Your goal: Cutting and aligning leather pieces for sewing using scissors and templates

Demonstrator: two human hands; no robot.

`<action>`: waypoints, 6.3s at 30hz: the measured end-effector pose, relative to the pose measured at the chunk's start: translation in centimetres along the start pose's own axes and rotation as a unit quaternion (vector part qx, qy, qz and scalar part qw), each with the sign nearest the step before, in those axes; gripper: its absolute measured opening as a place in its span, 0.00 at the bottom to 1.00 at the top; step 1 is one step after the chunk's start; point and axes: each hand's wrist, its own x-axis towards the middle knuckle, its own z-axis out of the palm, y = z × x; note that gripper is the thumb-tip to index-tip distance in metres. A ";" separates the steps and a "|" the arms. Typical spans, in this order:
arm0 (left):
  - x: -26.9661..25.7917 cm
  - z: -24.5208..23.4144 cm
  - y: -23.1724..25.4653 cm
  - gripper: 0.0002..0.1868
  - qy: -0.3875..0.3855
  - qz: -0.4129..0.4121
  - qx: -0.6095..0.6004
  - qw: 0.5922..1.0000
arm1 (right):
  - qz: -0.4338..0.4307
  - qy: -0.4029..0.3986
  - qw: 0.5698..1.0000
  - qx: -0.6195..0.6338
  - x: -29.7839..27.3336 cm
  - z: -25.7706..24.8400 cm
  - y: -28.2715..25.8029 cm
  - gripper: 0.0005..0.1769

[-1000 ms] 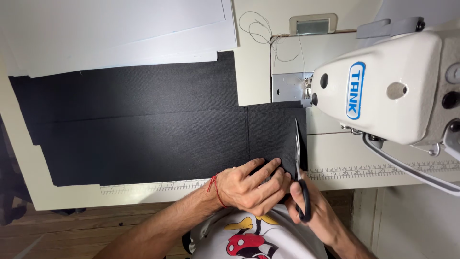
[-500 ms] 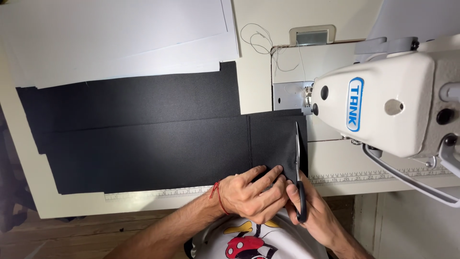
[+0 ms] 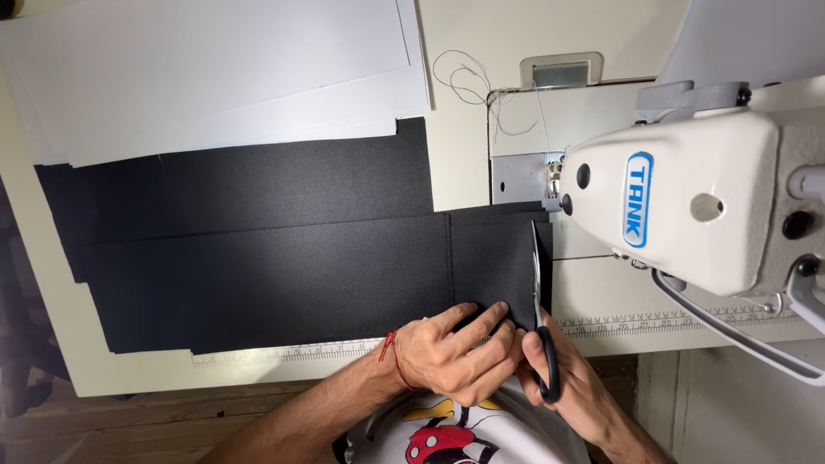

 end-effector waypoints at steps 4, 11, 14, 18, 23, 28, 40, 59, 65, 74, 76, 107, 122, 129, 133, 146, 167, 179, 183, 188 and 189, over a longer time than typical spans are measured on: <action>-0.2 0.1 0.1 0.18 -0.006 -0.006 -0.005 1.000 | -0.029 -0.012 0.999 0.019 0.2 -0.6 1.4 0.25; 0.0 -0.2 0.2 0.19 -0.029 -0.029 0.013 0.999 | 0.011 -0.023 0.999 0.028 -0.7 -1.6 1.4 0.22; 0.0 -0.2 0.3 0.18 -0.027 -0.034 0.005 0.999 | 0.022 -0.021 0.999 0.012 -0.8 -1.7 1.0 0.24; 0.4 -0.7 0.2 0.19 -0.028 -0.054 -0.016 0.998 | 0.023 -0.012 1.000 0.004 -0.8 -1.7 1.6 0.24; 0.7 -0.6 -0.2 0.14 -0.005 -0.071 -0.030 0.997 | 0.004 -0.061 0.998 -0.007 -1.5 -2.0 1.2 0.31; 0.6 -0.5 -0.2 0.11 -0.012 -0.088 -0.047 0.995 | 0.028 -0.122 0.992 0.033 -2.5 -2.7 1.7 0.41; 0.7 -0.2 -0.5 0.08 -0.004 -0.107 -0.047 0.993 | 0.062 -0.149 0.985 0.068 -3.3 -3.3 3.9 0.44; 0.5 -0.5 -0.4 0.15 0.005 -0.088 -0.084 0.993 | 0.002 -0.101 0.995 -0.015 0.2 -2.4 0.6 0.29; 0.2 -0.4 -0.6 0.15 0.007 -0.083 -0.084 0.993 | -0.010 -0.081 0.993 0.084 1.5 -1.3 -0.5 0.32; 0.2 -0.3 -0.4 0.11 0.006 -0.074 -0.057 0.996 | -0.002 -0.027 0.999 0.047 1.7 -0.5 -0.4 0.35; 0.1 -0.2 -0.3 0.13 0.001 -0.074 -0.056 0.996 | 0.010 -0.017 0.999 0.038 1.9 -1.0 -0.1 0.33; -0.3 0.0 1.0 0.02 0.037 -0.419 -0.151 0.895 | -0.529 0.214 0.567 -0.594 -1.5 -14.5 -0.9 0.47; 0.4 -0.8 2.4 0.10 -0.085 0.043 0.243 0.965 | -0.594 0.136 0.545 -0.576 -3.0 -6.0 -1.7 0.21; -0.2 -1.1 2.7 0.12 -0.133 0.012 0.274 0.953 | -0.638 0.141 0.507 -0.562 -3.0 -6.1 -2.4 0.11; 1.7 -1.1 2.0 0.22 -0.077 -0.013 0.245 0.966 | -0.649 0.170 0.548 -0.500 -1.5 -6.3 -0.1 0.11; 5.1 0.3 -0.6 0.67 -0.378 -0.097 0.090 0.916 | -0.615 0.236 0.621 -0.425 -4.4 -4.7 4.9 0.17; 9.1 3.1 -7.2 0.35 -0.431 -0.120 -0.385 0.807 | -0.505 0.298 0.790 -0.179 -4.7 -0.5 5.7 0.22; 9.5 5.8 -8.4 0.12 -0.376 -0.317 -0.395 0.776 | -0.346 0.376 0.840 -0.183 -2.4 -2.6 6.1 0.34; 9.7 5.4 -8.6 0.09 -0.382 -0.279 -0.347 0.810 | -0.322 0.356 0.857 -0.190 -2.7 -2.9 5.2 0.32; 8.5 5.9 -7.8 0.09 -0.367 -0.214 -0.267 0.865 | -0.293 0.338 0.867 -0.219 -3.7 -3.2 3.6 0.30; 8.3 6.1 -7.5 0.10 -0.358 -0.189 -0.231 0.885 | -0.292 0.338 0.867 -0.222 -3.6 -3.4 3.5 0.29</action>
